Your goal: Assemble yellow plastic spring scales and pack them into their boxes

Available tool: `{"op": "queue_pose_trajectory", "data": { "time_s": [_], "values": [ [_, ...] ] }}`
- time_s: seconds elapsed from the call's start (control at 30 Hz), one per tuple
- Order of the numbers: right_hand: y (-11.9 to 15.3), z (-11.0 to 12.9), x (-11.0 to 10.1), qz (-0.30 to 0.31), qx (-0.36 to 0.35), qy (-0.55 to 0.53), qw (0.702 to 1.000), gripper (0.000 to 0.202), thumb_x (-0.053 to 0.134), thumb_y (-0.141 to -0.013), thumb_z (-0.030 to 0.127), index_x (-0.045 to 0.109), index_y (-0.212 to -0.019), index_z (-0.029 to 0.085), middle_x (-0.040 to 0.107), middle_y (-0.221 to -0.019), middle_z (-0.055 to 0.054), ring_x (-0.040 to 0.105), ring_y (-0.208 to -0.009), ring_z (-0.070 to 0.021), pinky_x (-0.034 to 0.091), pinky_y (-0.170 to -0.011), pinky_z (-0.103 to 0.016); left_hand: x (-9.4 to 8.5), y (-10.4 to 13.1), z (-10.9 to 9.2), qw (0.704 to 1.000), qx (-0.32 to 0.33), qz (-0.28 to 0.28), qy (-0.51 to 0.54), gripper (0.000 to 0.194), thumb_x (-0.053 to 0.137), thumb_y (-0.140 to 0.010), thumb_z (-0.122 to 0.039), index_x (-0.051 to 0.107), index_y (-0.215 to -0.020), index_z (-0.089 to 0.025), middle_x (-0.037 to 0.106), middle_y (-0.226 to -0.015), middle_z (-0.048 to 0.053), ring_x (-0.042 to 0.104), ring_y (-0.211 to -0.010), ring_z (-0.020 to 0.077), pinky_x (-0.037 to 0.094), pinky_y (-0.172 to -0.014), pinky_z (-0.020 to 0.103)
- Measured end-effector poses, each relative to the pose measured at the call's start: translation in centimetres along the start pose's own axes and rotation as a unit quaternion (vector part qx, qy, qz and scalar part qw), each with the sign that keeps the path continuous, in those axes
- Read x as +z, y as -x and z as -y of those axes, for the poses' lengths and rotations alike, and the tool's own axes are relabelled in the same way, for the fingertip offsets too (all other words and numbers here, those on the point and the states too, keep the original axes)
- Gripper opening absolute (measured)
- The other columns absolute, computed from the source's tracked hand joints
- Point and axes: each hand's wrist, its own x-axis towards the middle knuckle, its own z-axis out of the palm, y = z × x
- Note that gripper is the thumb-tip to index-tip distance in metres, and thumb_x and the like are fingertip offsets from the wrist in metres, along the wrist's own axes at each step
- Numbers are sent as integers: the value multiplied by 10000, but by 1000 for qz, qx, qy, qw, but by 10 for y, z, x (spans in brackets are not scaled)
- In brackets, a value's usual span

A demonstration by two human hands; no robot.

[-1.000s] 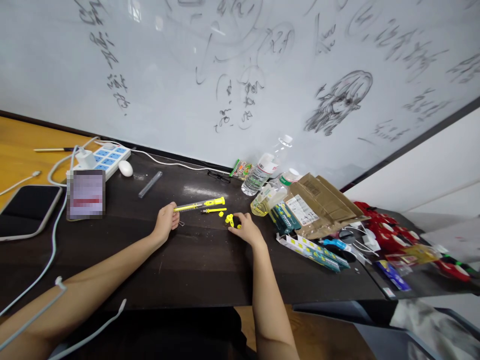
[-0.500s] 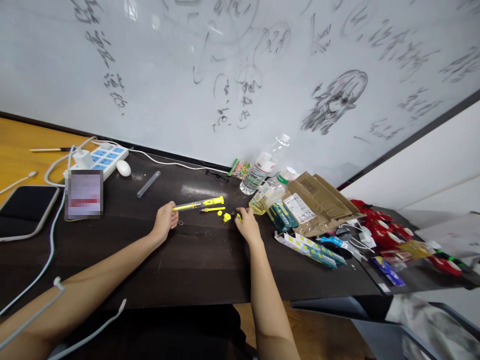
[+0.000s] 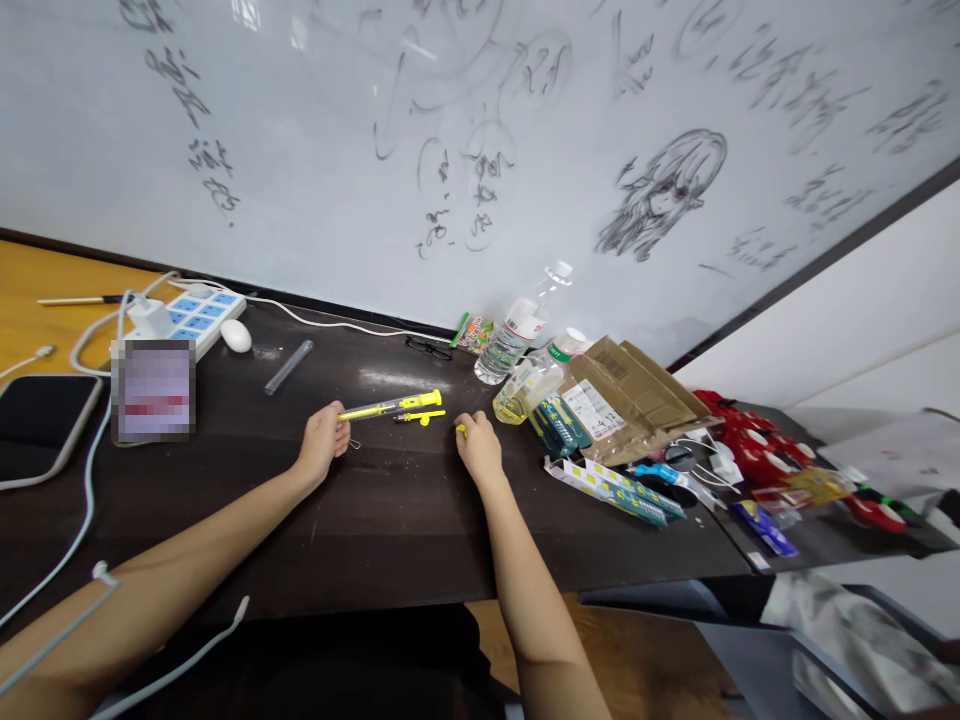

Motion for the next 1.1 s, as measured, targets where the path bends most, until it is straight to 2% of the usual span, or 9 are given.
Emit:
{"op": "queue_pose_trajectory", "data": {
  "time_s": [0.1, 0.2, 0.3, 0.37, 0.57, 0.83, 0.9, 0.97, 1.1],
  "values": [
    [0, 0, -3, -44, 10, 8, 999, 227, 491, -875, 267, 616, -1052, 201, 526, -1023, -120, 495, -933, -248, 399, -786, -347, 1, 1, -1, 1000, 0, -3, 3, 305, 464, -777, -366, 285, -581, -217, 240, -411, -106, 201, -305, 40, 170, -296, 152],
    [2, 12, 1, -73, -58, 5, 996, 343, 486, -889, 332, 552, -1208, 221, 518, -1199, -128, 441, -1117, -282, 361, -914, -411, 1, 0, -1, 1000, 1, -10, 9, 305, 470, -774, -367, 287, -582, -216, 242, -410, -106, 201, -304, 40, 165, -294, 150],
    [5, 25, 11, -35, -172, -6, 984, 394, 441, -918, 308, 468, -1310, 277, 469, -1348, -82, 359, -1264, -261, 264, -1034, -457, 0, -1, -1, 1000, 3, -18, 23, 304, 480, -773, -372, 293, -593, -214, 248, -415, -108, 205, -305, 41, 163, -294, 147],
    [5, 29, 15, -12, -198, -12, 980, 373, 431, -922, 274, 484, -1291, 296, 492, -1337, -62, 400, -1242, -239, 229, -1062, -473, -1, -1, -2, 999, 5, -23, 29, 300, 482, -774, -371, 298, -597, -213, 248, -416, -110, 205, -304, 40, 165, -293, 144],
    [-1, 16, 15, -29, -143, -21, 989, 218, 474, -885, 183, 640, -1008, 251, 600, -1110, -61, 528, -1035, -220, 261, -1042, -477, -1, -1, -2, 999, 6, -23, 35, 294, 479, -779, -373, 309, -602, -211, 255, -414, -111, 205, -303, 38, 168, -292, 139],
    [-4, 4, 10, -77, -95, -104, 987, 170, 494, -862, 211, 655, -915, 211, 598, -1079, -90, 529, -1016, -234, 332, -984, -449, 0, -2, -3, 999, 4, -31, 35, 299, 471, -773, -363, 283, -593, -217, 241, -411, -111, 201, -299, 39, 157, -293, 146],
    [-4, 7, 8, -106, -92, -201, 970, 189, 474, -879, 260, 647, -928, 203, 611, -1055, -91, 540, -1005, -226, 376, -949, -415, 0, -1, -3, 999, 8, -27, 31, 295, 467, -775, -360, 285, -593, -218, 236, -413, -111, 201, -300, 40, 157, -293, 148],
    [-3, 13, 6, -121, -83, -332, 932, 223, 444, -901, 310, 630, -959, 201, 635, -1000, -80, 566, -973, -208, 420, -901, -380, 0, -1, -2, 999, 12, -21, 24, 294, 465, -781, -363, 290, -595, -217, 235, -414, -111, 200, -300, 40, 158, -294, 148],
    [-2, 21, 4, -91, -45, -576, 811, 269, 473, -890, 410, 586, -1014, 200, 655, -857, -47, 621, -814, -173, 497, -772, -338, -1, 1, 2, 1000, 6, -15, -6, 297, 467, -790, -375, 302, -603, -214, 244, -409, -112, 198, -301, 37, 157, -299, 143]
  ]
}}
